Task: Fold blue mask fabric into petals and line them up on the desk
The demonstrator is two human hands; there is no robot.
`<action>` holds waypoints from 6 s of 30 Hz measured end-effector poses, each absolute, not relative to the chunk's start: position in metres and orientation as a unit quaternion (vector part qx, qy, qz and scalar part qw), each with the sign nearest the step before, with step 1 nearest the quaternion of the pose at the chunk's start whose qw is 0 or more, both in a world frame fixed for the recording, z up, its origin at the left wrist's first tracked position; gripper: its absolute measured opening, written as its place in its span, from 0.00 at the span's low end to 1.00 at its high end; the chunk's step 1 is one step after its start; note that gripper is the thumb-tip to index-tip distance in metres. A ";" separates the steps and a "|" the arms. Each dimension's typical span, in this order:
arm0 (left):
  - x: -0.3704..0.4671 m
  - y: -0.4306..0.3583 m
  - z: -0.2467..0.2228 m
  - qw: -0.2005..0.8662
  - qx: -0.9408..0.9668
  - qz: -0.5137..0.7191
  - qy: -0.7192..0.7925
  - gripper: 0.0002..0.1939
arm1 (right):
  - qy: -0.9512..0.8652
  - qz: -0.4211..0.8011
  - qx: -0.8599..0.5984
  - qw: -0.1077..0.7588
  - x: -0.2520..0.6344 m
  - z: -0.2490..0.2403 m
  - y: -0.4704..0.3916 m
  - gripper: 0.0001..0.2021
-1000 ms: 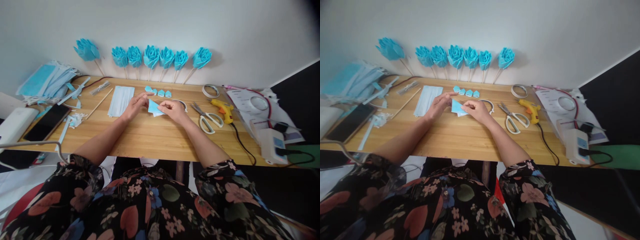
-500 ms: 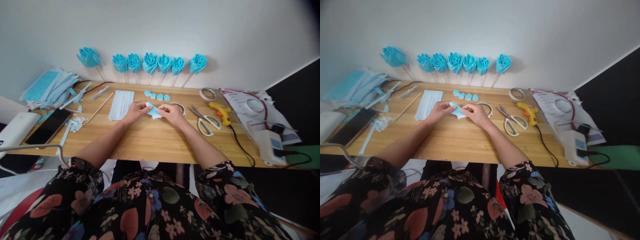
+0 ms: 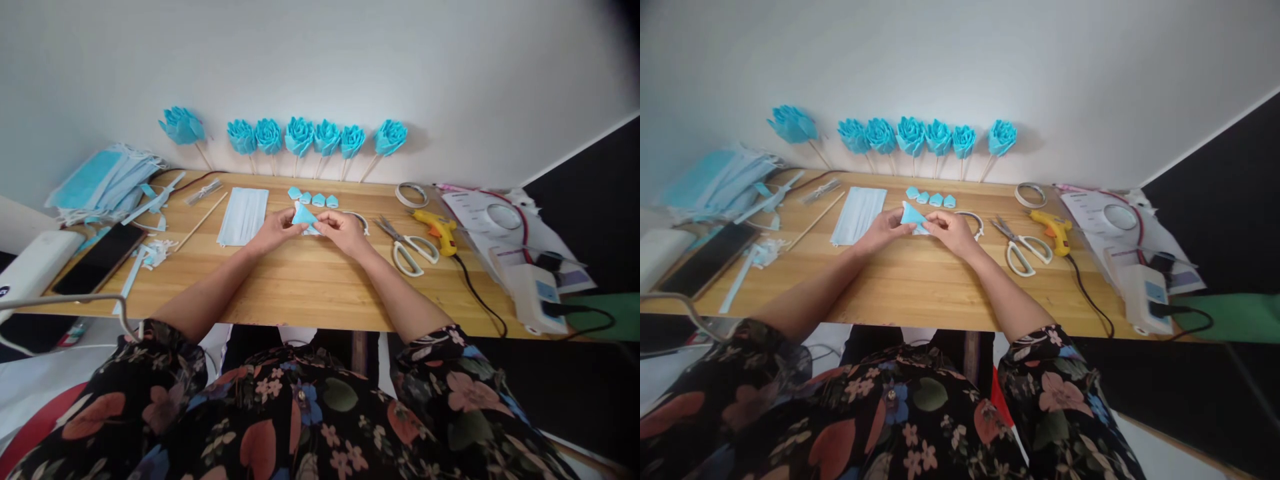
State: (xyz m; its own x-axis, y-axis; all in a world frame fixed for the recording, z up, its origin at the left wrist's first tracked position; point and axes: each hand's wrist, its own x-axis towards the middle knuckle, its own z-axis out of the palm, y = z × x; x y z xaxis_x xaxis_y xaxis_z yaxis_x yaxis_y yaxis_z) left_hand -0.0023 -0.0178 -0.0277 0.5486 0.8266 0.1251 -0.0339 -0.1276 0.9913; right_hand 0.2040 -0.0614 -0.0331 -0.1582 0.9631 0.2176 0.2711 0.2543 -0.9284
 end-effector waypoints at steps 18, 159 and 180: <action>-0.003 -0.019 -0.031 0.613 0.637 0.345 0.315 0.24 | -0.688 0.365 -0.486 0.397 0.198 -0.026 -0.065 0.22; -0.002 -0.013 -0.035 0.601 0.616 0.395 0.320 0.17 | -0.577 0.446 -0.488 0.480 0.199 -0.035 -0.059 0.16; -0.004 -0.017 -0.023 0.587 0.594 0.444 0.325 0.05 | -0.534 0.438 -0.498 0.525 0.195 -0.028 -0.062 0.10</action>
